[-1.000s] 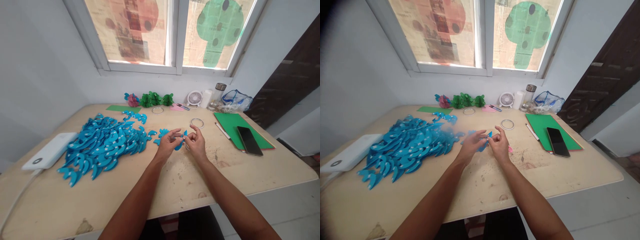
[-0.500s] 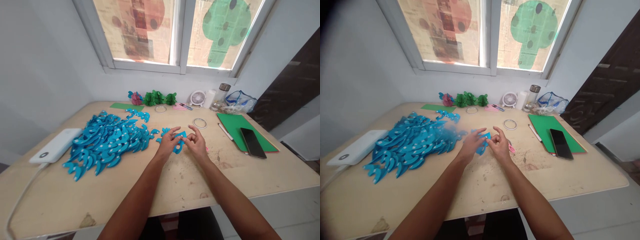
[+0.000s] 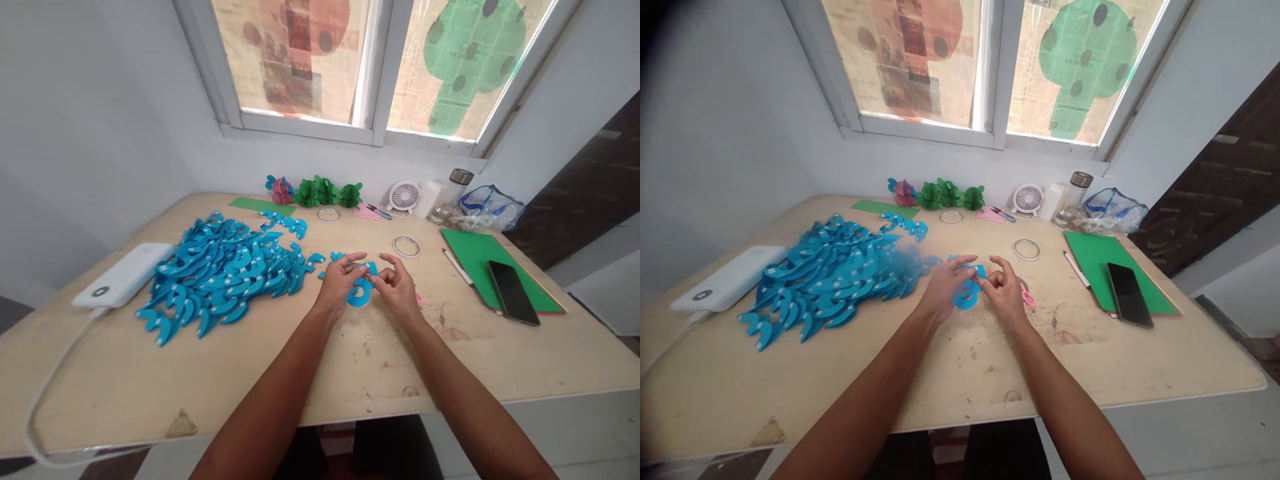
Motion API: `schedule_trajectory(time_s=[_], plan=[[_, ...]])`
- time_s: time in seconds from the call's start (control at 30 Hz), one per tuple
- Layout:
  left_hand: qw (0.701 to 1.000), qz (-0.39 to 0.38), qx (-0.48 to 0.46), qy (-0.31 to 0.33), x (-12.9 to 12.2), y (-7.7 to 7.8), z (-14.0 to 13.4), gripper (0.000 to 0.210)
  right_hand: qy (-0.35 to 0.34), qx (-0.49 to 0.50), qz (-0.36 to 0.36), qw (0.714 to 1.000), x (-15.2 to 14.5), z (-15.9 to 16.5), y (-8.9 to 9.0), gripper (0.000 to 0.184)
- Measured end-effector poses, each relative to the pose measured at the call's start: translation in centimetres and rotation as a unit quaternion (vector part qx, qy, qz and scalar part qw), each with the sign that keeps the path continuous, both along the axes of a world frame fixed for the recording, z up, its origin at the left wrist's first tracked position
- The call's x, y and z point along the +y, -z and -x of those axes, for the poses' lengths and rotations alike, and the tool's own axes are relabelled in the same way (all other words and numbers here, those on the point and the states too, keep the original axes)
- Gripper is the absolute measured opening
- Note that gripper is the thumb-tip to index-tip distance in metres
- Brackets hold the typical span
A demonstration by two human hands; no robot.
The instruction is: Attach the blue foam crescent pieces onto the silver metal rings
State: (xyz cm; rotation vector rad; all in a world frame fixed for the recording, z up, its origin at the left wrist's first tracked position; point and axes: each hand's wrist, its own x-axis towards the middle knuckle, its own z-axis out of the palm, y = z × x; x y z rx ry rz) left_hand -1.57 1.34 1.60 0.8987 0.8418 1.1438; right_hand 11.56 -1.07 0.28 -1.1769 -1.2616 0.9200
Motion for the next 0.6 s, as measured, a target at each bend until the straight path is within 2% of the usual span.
schedule_trajectory(time_s=[0.33,0.47,0.6], plan=[[0.990,-0.045,0.061,-0.118,-0.17,-0.48,-0.39,0.018,0.023,-0.047,-0.046,0.998,-0.13,-0.08,0.11,0.041],[0.987,-0.067,0.061,-0.135,-0.14,-0.45,-0.49,0.013,0.043,-0.065,-0.064,0.995,-0.26,0.00,0.06,0.033],[0.984,-0.092,0.069,-0.137,-0.05,-0.22,-0.66,0.011,0.035,-0.083,-0.081,0.993,-0.23,-0.03,0.14,0.028]])
